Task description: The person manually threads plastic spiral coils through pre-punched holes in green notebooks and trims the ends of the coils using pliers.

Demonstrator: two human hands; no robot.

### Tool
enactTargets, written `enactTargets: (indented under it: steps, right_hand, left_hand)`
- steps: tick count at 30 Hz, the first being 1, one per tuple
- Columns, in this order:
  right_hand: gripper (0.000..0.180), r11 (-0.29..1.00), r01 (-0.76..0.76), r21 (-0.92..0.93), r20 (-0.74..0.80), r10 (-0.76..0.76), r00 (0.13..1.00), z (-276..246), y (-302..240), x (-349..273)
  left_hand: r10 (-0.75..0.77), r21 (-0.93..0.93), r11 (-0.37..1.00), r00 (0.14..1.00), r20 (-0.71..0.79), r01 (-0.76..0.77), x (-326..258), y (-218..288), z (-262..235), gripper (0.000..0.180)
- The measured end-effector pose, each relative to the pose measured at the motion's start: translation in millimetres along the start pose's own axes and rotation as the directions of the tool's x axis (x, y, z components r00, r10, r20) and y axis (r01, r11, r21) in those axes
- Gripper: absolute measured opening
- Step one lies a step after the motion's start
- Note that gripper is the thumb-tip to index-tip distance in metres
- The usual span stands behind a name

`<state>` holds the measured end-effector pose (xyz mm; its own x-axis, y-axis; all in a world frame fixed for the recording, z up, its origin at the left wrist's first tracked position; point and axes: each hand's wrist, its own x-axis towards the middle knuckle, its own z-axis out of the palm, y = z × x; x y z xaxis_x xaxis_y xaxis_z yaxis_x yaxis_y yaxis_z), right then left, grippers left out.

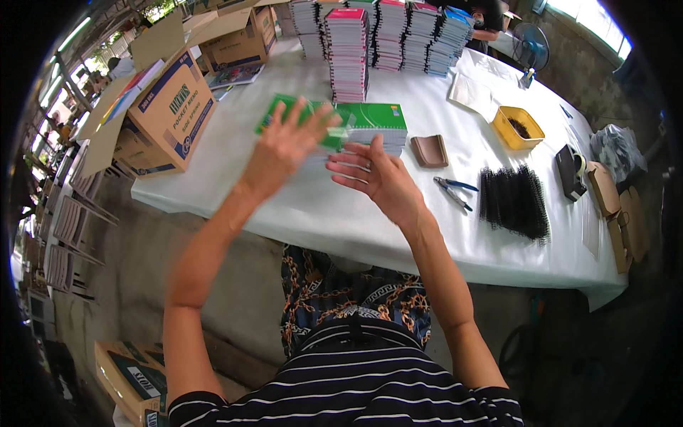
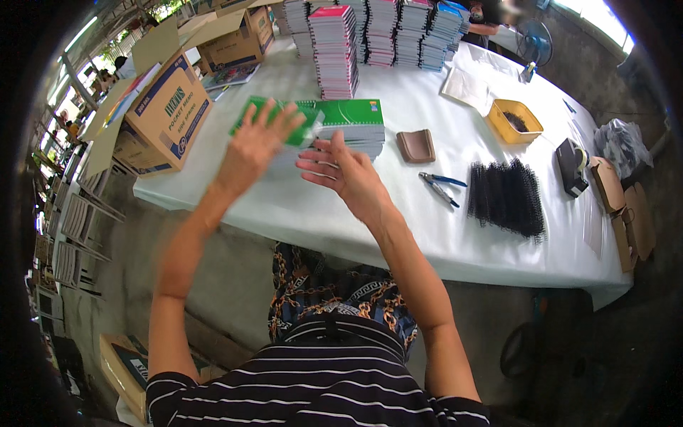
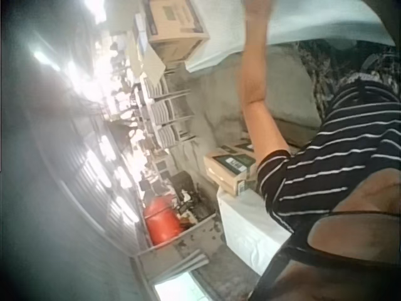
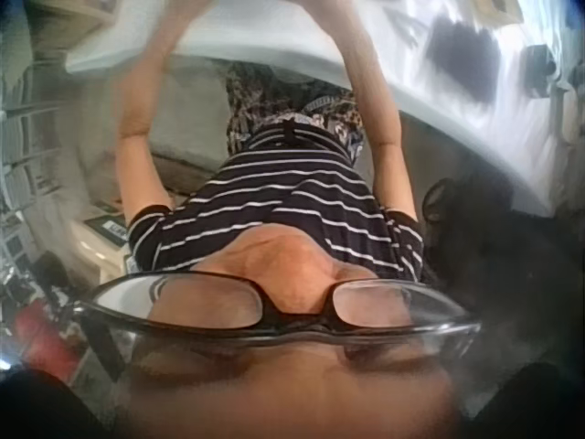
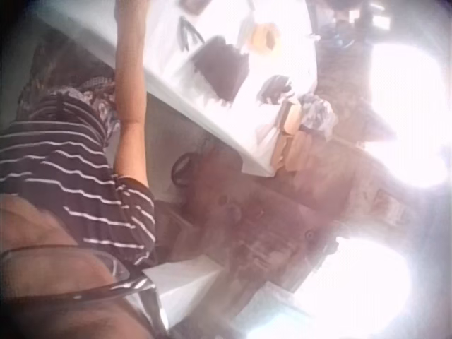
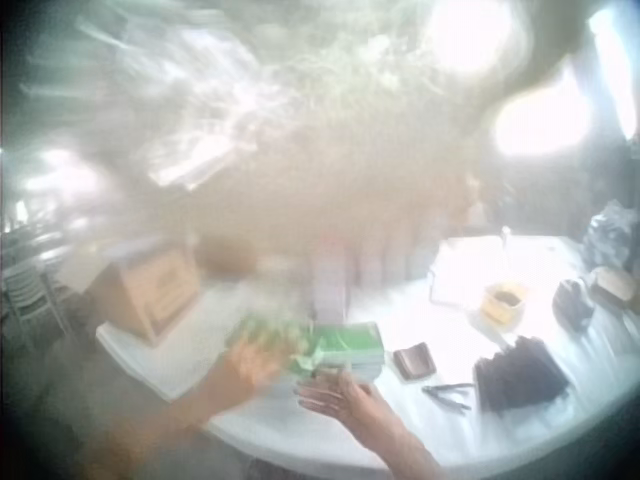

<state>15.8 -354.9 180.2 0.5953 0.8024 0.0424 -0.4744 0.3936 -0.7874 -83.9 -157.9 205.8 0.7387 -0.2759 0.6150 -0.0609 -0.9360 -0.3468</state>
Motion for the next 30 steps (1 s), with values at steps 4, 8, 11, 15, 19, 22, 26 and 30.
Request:
enactTargets:
  steps: [4, 8, 11, 15, 19, 22, 26, 30]
  right_hand:
    - [0.026, 0.953, 0.027, -0.301, -0.077, -0.052, 0.996, -29.2, 17.2, -12.3]
    - [0.013, 0.723, 0.133, -0.678, -0.09, -0.261, 0.961, -79.8, 30.8, -41.7]
    - [0.01, 0.639, 0.265, -0.722, 0.052, -0.333, 0.942, -88.0, 52.9, -47.8]
    - [0.033, 0.623, 0.134, -0.771, -0.038, -0.254, 0.966, -106.7, 74.7, -49.8]
    - [0.033, 0.538, 0.122, -0.834, -0.066, -0.317, 0.946, -105.3, 78.4, -52.0]
    - [0.033, 0.577, 0.187, -0.795, -0.062, -0.384, 0.921, -109.0, 90.7, -50.4]
    - [0.041, 0.502, 0.056, -0.863, -0.04, -0.178, 0.983, -105.0, 68.9, -54.7]
    - [0.023, 0.307, 0.043, -0.951, -0.109, -0.461, 0.881, -183.2, -22.3, -51.6]
  left_hand:
    - [-0.058, -0.187, 0.98, 0.997, 0.048, 0.066, -40.0, 71.3, 6.8, 0.071]
    - [-0.477, -0.584, 0.733, 0.876, -0.075, 0.349, -52.7, 94.6, 25.8, 0.096]
    - [-0.587, -0.882, 0.212, 0.777, 0.229, 0.42, -69.9, 103.7, 70.6, 0.11]
    - [-0.458, -0.905, -0.136, 0.784, 0.419, 0.404, -67.3, 120.1, 95.0, 0.112]
    - [-0.543, -0.874, 0.172, 0.784, 0.301, 0.455, -59.3, 117.3, 86.4, 0.105]
    - [-0.347, -0.583, 0.716, 0.92, 0.181, 0.385, -19.6, 115.4, 48.4, 0.093]
    - [-0.095, -0.364, 0.892, 0.898, 0.429, 0.268, -3.7, 129.7, 61.3, 0.074]
    - [0.027, -0.463, 0.814, 0.773, 0.634, 0.351, 17.0, 122.4, 52.4, 0.059]
